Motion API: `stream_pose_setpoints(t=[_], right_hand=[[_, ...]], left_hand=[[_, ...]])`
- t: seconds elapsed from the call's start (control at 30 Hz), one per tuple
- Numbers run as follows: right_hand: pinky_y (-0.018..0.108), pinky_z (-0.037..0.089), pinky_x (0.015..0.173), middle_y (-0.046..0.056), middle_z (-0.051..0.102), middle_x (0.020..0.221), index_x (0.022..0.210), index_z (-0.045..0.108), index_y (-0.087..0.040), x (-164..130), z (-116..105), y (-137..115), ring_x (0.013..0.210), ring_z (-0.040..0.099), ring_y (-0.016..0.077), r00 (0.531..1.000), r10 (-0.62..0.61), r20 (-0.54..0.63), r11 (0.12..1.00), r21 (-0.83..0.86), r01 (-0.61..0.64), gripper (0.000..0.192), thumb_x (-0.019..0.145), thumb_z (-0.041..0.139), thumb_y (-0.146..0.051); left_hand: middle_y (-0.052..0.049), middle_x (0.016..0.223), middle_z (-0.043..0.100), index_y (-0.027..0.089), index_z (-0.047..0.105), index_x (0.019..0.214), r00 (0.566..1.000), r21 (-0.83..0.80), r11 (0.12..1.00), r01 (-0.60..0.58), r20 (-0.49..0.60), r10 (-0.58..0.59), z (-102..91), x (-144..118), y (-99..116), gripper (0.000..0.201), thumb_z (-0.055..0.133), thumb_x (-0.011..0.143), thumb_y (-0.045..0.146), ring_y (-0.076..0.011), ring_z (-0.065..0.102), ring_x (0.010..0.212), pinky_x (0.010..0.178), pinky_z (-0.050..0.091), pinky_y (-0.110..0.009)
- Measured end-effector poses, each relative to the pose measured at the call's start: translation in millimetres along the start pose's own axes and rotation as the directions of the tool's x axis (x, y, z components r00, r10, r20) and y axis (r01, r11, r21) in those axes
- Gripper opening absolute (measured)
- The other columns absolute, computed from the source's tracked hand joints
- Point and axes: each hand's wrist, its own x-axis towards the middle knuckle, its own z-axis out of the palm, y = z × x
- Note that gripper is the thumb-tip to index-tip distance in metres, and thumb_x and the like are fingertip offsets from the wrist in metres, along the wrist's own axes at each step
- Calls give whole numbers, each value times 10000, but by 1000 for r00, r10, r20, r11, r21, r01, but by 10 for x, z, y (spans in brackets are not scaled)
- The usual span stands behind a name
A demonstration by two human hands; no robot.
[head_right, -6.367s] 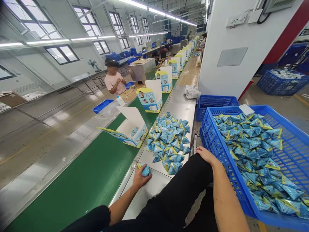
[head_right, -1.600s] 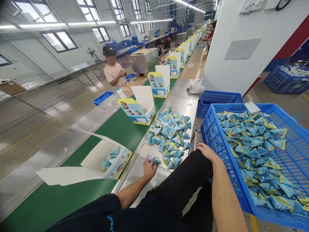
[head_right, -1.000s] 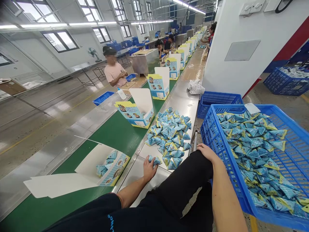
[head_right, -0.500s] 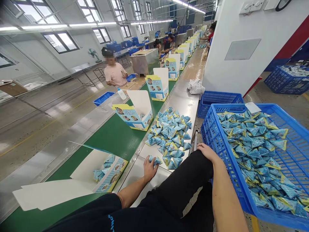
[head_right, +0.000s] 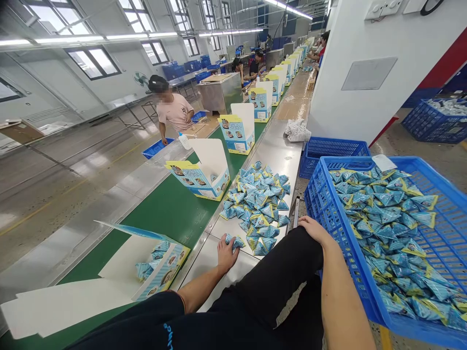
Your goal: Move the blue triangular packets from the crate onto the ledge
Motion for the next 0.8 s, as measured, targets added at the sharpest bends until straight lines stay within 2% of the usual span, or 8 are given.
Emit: stream_pose_setpoints(t=[0.23, 0.8], right_hand=[[365, 579, 911, 71, 780, 1073, 988, 724, -241, 26, -21, 13, 1048, 718, 312, 1000, -28, -4, 999, -16, 28, 247, 876, 550, -377], [351, 576, 887, 60, 783, 1098, 944, 724, -247, 7, -32, -35, 1067, 706, 311, 1000, -14, -13, 1000, -19, 14, 223, 867, 562, -379]], left_hand=[[-160, 1568, 510, 273, 732, 1342, 1000, 9, 1000, 7, 15, -7, -30, 22, 40, 437, 694, 909, 324, -375, 485, 1447, 1176, 424, -523], [-155, 1585, 503, 289, 727, 1355, 1000, 6, 1000, 9, 26, -9, -25, 48, 46, 434, 676, 928, 343, -377, 480, 1450, 1182, 406, -523]])
